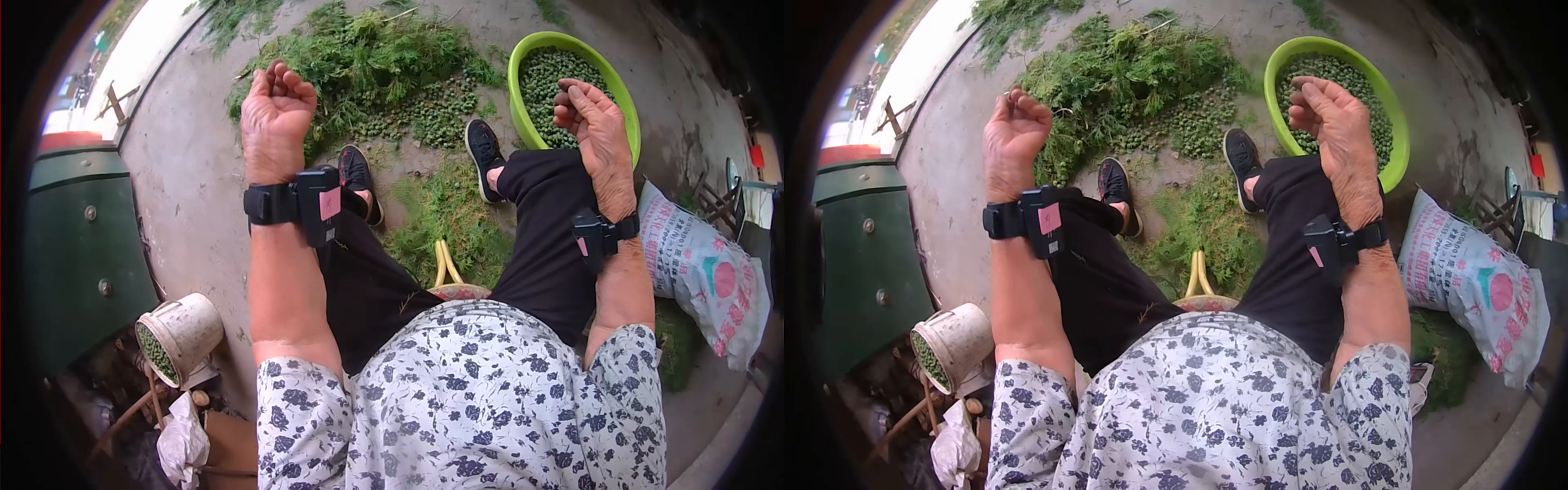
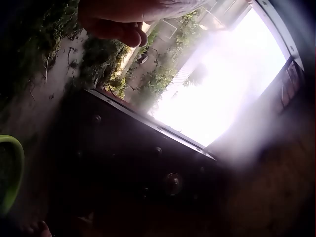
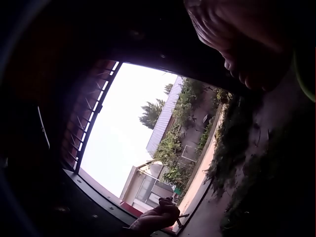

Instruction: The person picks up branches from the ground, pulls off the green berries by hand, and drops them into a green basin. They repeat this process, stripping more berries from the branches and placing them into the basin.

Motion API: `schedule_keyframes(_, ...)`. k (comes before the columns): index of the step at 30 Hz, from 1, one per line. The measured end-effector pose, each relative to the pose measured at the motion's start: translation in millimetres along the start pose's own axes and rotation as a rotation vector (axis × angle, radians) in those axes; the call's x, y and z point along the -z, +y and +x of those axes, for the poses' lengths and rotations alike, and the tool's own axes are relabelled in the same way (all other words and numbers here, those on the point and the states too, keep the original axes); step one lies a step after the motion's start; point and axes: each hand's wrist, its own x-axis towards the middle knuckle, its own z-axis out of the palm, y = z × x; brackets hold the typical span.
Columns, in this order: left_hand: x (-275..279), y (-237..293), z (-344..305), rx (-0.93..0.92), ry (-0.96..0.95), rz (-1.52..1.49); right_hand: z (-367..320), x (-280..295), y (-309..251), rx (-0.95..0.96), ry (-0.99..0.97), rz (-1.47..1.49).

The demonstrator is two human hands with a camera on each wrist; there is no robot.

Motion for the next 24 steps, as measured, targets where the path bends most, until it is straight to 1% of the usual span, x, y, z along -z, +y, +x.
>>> schedule_keyframes(2, -20, -17, -2, -0.039, 0.043, 0.032, -3, 1, -14, 0.013, -0.018, -0.006)
schedule_keyframes(3, -17, -5, 6, -0.025, 0.021, 0.073, 3, -20, -2, 0.014, -0.04, 0.015)
schedule_keyframes(6, -27, -18, 20, 0.013, -0.053, 0.111, 20, -33, -8, 0.036, -0.123, -0.009)
schedule_keyframes(9, -9, -25, 55, 0.088, -0.094, 0.137, 46, -60, -10, 0.093, -0.234, 0.044)
schedule_keyframes(10, -12, -35, 54, 0.058, -0.103, 0.171, 49, -80, -22, 0.005, -0.227, 0.155)
schedule_keyframes(13, -24, -62, 35, 0.05, 0.094, 0.243, 66, -116, -28, 0.012, -0.231, 0.152)
schedule_keyframes(14, -24, -66, 31, 0.033, 0.129, 0.267, 69, -123, -23, 0.034, -0.233, 0.129)
schedule_keyframes(15, -25, -68, 29, 0.032, 0.132, 0.258, 72, -119, -8, 0.122, -0.305, 0.148)
schedule_keyframes(17, -28, -68, 26, 0.022, 0.142, 0.242, 75, -101, 48, 0.296, -0.454, 0.194)
schedule_keyframes(18, -33, -67, 25, 0.014, 0.134, 0.255, 91, -94, 71, 0.07, -0.317, -0.02)
schedule_keyframes(19, -41, -66, 23, 0.009, 0.126, 0.269, 90, -85, 99, -0.104, -0.2, -0.102)
schedule_keyframes(20, -51, -63, 13, 0.011, 0.116, 0.281, 81, -74, 125, -0.229, -0.109, -0.2)
schedule_keyframes(21, -49, -59, 16, -0.016, 0.084, 0.33, 77, -65, 154, -0.361, -0.104, -0.234)
schedule_keyframes(22, -45, -53, 24, 0.018, 0.033, 0.276, 77, -53, 190, -0.461, -0.087, -0.208)
schedule_keyframes(23, -39, -47, 28, 0.058, -0.016, 0.219, 73, -46, 215, -0.532, -0.058, -0.284)
schedule_keyframes(24, -31, -44, 31, 0.056, -0.034, 0.288, 67, -36, 239, -0.584, -0.096, -0.37)
